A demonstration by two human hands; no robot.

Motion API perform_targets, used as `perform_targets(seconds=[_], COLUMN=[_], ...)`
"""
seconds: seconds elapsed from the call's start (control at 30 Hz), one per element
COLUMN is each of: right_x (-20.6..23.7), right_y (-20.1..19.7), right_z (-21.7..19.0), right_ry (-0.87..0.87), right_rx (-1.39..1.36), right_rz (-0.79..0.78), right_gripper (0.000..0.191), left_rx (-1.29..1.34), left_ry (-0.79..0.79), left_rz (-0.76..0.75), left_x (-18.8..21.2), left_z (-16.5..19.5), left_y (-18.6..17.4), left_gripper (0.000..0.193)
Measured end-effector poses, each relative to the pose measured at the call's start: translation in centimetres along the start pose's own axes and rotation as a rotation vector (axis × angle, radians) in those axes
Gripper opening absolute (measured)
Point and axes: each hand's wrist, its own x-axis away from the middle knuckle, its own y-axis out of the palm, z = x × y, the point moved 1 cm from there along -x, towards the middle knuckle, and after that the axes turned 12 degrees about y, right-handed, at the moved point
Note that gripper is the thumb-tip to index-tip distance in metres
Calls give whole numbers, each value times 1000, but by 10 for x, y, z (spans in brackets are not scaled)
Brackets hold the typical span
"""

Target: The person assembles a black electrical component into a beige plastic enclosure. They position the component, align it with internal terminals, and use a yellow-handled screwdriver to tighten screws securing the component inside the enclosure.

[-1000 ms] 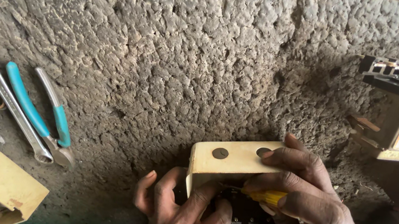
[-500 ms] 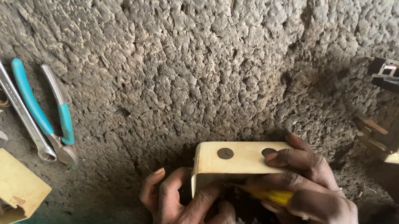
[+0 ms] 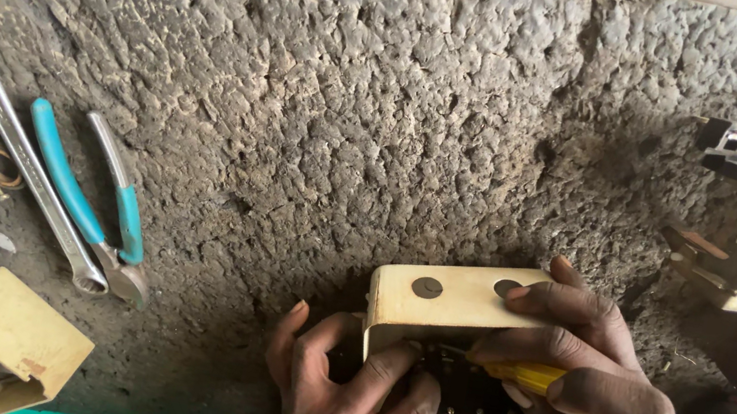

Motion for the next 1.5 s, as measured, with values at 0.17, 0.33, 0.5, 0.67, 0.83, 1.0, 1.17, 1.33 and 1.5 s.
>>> perform_targets(seconds=[0.17, 0.33, 0.5, 0.67, 0.83, 1.0, 1.17, 1.33, 1.5], right_x=[-6, -11, -13, -14, -10, -14, -15, -15, -10], right_y=[5, 6, 10, 8, 1, 1, 1, 12, 12], right_z=[-3, -12, -12, -9, -10, -12, -31, -40, -28], right_ry=[-3, 33, -8, -50, -33, -73, -28, 45, 67], right_rx=[-78, 20, 21, -85, -71, -83, 104, 184, 119], right_rz=[57, 69, 110, 83, 12, 3, 53, 155, 152], right_gripper=[52, 42, 47, 50, 58, 62, 53, 49, 48], left_rx=[-33, -25, 8, 6, 47, 57, 31, 26, 68], left_ry=[12, 61, 57, 34, -8, 8, 21, 11, 4], left_rz=[12, 57, 95, 70, 18, 72, 109, 101, 83], left_x=[0, -3, -6, -6, -5, -4, -3, -4, -2], left_z=[1, -2, -4, -3, -1, -4, -5, -5, -3], left_y=[-1, -1, 0, 0, -3, -2, 1, 3, 2], left_gripper=[13, 13, 13, 14, 15, 15, 12, 10, 13])
